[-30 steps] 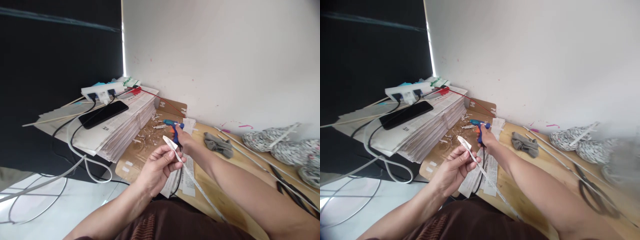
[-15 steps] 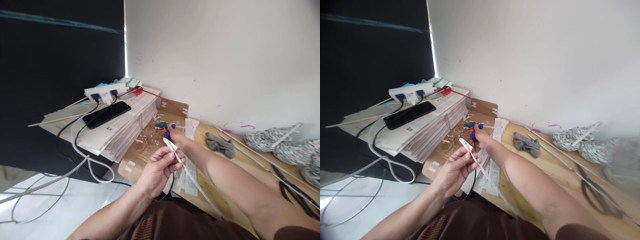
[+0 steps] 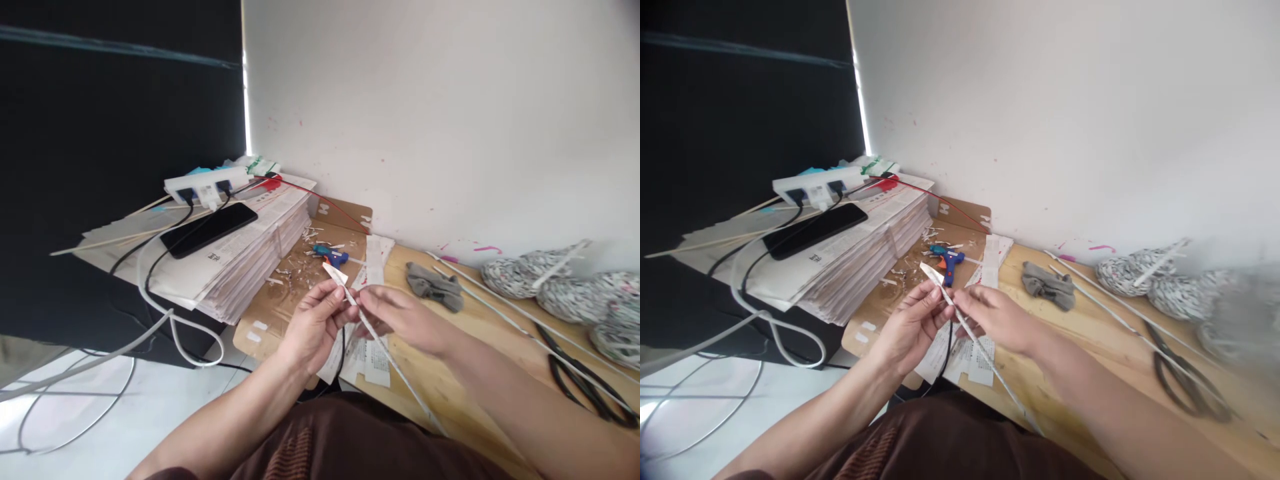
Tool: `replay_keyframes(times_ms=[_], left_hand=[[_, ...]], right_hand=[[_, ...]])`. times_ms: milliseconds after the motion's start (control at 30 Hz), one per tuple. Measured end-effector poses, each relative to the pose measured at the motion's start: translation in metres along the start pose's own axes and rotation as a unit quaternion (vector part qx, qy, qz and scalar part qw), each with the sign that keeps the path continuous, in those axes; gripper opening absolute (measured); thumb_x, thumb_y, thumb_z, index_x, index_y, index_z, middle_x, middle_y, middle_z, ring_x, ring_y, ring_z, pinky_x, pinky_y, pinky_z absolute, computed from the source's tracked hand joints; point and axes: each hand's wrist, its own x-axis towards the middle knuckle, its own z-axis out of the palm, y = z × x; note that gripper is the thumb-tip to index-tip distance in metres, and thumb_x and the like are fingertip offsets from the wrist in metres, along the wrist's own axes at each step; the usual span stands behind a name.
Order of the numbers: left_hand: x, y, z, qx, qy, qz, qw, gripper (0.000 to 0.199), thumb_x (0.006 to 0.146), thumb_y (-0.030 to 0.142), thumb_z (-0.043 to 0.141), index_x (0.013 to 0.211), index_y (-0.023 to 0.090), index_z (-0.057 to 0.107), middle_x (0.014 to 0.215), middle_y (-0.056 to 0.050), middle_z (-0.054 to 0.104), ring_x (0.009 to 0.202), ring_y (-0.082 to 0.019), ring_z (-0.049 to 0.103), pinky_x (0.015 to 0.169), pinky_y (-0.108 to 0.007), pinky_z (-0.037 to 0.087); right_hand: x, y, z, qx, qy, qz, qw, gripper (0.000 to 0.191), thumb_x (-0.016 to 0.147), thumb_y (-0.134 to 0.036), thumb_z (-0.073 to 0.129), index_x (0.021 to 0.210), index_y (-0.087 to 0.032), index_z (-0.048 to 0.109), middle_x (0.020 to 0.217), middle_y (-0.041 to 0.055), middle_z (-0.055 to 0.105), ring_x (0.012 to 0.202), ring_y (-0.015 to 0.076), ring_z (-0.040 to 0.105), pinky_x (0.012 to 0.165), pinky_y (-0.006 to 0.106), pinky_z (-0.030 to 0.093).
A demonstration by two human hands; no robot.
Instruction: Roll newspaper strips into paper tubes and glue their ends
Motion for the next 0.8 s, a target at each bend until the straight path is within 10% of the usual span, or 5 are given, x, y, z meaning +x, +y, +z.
replay_keyframes(times_ms=[333, 800], left_hand=[[0.008, -0.022, 0.029, 0.056, -0.052, -0.006, 0.997, 0.019, 0.074, 0.024, 0.076, 0.086, 0.016, 0.064, 0.083, -0.004, 0.072, 0.080, -0.018, 0.072, 0.072, -0.026, 0.057], [0.015, -0.042, 0.042, 0.108, -0.057, -0.022, 0.992, 0.019, 0.067, 0.021, 0.081, 0.082, 0.012, 0.072, 0.077, -0.002, 0.069, 0.070, -0.009, 0.065, 0.062, -0.016, 0.054]], right_hand=[[-0.053, 0.012, -0.006, -0.253, 0.212, -0.171, 0.928, 0.020, 0.089, -0.036, 0.057, 0.078, -0.020, 0.058, 0.063, -0.0025, 0.057, 0.055, 0.0107, 0.049, 0.053, 0.024, 0.036], [-0.079, 0.020, -0.038, -0.125, 0.161, -0.065, 0.977, 0.027, 0.086, -0.044, 0.058, 0.075, -0.019, 0.055, 0.062, -0.0021, 0.057, 0.049, 0.0097, 0.053, 0.044, 0.020, 0.041]])
